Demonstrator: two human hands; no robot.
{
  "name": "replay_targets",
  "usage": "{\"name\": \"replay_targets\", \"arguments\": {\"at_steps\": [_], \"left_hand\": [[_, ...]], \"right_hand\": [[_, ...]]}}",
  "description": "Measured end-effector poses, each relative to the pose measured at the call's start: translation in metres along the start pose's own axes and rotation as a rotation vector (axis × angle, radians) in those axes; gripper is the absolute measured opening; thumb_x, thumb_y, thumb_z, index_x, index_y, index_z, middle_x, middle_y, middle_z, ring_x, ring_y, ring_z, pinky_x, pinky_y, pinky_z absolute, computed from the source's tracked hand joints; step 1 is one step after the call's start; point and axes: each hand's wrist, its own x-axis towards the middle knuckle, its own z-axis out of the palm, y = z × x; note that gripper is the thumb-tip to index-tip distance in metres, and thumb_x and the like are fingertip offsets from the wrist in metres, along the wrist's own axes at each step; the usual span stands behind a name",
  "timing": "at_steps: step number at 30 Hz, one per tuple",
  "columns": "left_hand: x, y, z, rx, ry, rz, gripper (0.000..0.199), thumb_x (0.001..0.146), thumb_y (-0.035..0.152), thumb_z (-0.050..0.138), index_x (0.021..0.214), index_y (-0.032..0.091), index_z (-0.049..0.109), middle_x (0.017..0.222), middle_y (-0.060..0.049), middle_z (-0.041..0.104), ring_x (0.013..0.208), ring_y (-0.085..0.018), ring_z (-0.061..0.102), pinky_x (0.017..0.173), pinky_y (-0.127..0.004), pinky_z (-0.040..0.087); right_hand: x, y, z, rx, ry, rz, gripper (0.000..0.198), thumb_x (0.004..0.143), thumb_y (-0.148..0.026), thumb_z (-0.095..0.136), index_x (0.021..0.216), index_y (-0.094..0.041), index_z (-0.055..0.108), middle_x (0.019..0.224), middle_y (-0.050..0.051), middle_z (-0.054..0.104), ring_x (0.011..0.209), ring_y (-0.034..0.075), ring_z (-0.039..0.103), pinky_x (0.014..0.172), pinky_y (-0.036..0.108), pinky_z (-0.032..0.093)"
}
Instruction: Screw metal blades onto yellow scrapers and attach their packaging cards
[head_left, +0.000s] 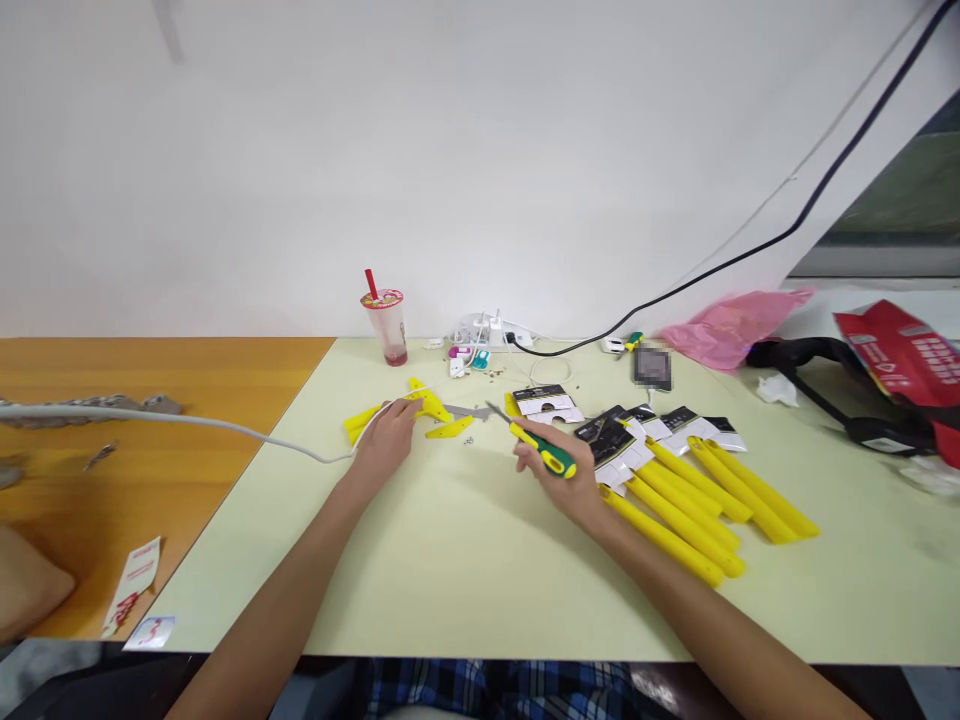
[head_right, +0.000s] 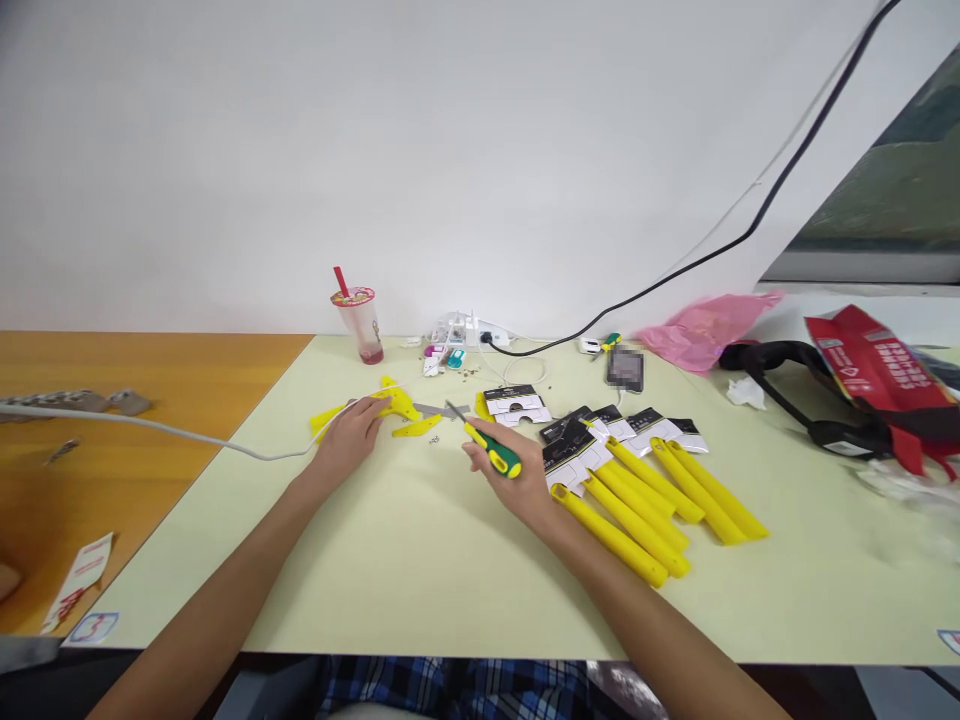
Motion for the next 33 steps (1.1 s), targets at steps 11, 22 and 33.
{"name": "replay_targets", "arguments": {"at_steps": [11, 22, 33], "left_hand": [[0.003, 0.012, -0.008, -0.114, 0.209, 0.161, 0.054, 0.106, 0.007, 0.041, 0.153, 0.023, 0.063, 0.125, -0.016, 0.069, 0.117, -0.03, 0.064, 0.099, -0.049, 0.06], [-0.006, 0.082, -0.038, -1.172, 0.176, -0.19, 0.029, 0.104, 0.038, 0.07, 0.129, 0.023, 0.072, 0.134, -0.014, 0.073, 0.122, -0.029, 0.07, 0.106, -0.049, 0.059], [-0.011, 0.113, -0.053, -1.982, -0.165, -0.587, 0.049, 0.088, 0.022, 0.088, 0.128, 0.031, 0.061, 0.125, -0.002, 0.076, 0.126, -0.023, 0.073, 0.126, -0.053, 0.048]], "right_hand": [[-0.007, 0.02, 0.024, 0.156, -0.144, 0.194, 0.037, 0.104, -0.046, 0.069, 0.137, -0.031, 0.064, 0.126, 0.01, 0.061, 0.089, 0.02, 0.068, 0.055, 0.03, 0.061], [-0.007, 0.022, 0.026, 0.072, -0.094, 0.114, 0.036, 0.105, -0.047, 0.067, 0.137, -0.029, 0.063, 0.123, 0.01, 0.064, 0.093, 0.021, 0.067, 0.068, 0.035, 0.064], [-0.008, 0.006, 0.027, 0.209, -0.116, 0.132, 0.035, 0.098, -0.051, 0.077, 0.119, -0.028, 0.06, 0.107, 0.005, 0.068, 0.088, 0.022, 0.075, 0.086, 0.041, 0.062]]}}
